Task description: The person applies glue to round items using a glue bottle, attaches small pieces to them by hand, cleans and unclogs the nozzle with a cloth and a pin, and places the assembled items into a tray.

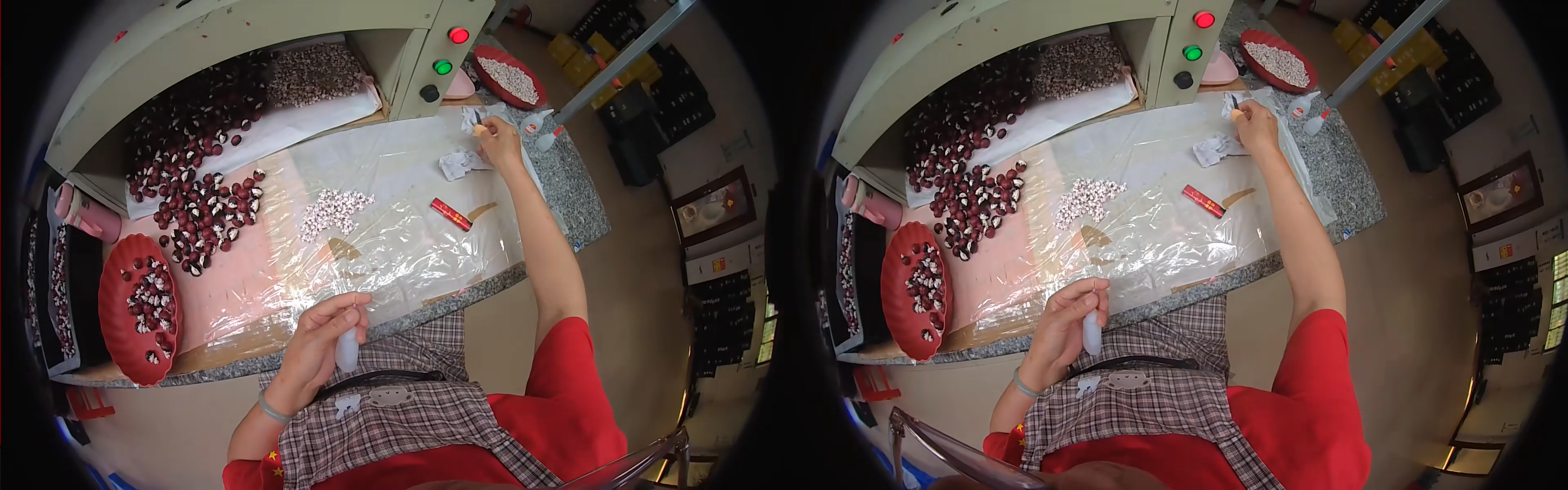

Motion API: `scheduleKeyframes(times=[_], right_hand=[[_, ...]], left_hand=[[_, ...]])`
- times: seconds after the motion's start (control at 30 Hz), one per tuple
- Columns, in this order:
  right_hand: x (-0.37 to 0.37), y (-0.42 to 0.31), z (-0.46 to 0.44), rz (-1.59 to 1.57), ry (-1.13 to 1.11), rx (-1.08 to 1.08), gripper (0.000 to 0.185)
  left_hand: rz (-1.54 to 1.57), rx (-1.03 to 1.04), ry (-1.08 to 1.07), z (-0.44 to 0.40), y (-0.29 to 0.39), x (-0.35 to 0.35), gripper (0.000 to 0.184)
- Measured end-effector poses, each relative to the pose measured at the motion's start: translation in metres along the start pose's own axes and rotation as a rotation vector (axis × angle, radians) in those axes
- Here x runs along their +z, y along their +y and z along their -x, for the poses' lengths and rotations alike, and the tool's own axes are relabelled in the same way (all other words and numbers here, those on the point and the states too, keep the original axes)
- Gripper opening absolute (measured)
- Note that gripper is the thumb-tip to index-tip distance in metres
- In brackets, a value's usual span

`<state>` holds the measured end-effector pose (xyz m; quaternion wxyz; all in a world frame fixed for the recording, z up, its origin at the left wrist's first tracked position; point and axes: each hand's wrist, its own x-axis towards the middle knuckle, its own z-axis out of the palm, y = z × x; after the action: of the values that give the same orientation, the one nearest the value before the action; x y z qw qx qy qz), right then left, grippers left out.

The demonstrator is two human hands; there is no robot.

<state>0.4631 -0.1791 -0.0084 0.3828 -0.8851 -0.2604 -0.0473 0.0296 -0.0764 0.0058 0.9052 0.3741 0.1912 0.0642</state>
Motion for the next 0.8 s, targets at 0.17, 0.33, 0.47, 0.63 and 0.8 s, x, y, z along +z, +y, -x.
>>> scheduleKeyframes(times=[0.17,0.33,0.47,0.63,0.8], right_hand=[[0.021,-0.005,-0.056,-0.075,0.004,0.064,0.012],[0.042,-0.008,-0.111,0.167,0.154,0.104,0.018],[0.049,-0.008,-0.131,0.318,0.185,0.133,0.028],[0.043,0.017,-0.128,-0.056,0.283,-0.259,0.024],[-0.006,-0.122,0.076,-0.454,-0.268,-0.263,0.021]], left_hand=[[-0.005,0.013,-0.016,0.000,0.005,-0.003,0.023],[0.006,0.028,-0.023,-0.001,0.012,-0.005,0.023],[0.033,0.018,-0.005,-0.004,0.014,-0.007,0.023],[0.029,0.037,0.051,-0.006,0.021,-0.002,0.019],[0.094,0.128,0.043,-0.007,0.020,-0.007,0.018]])
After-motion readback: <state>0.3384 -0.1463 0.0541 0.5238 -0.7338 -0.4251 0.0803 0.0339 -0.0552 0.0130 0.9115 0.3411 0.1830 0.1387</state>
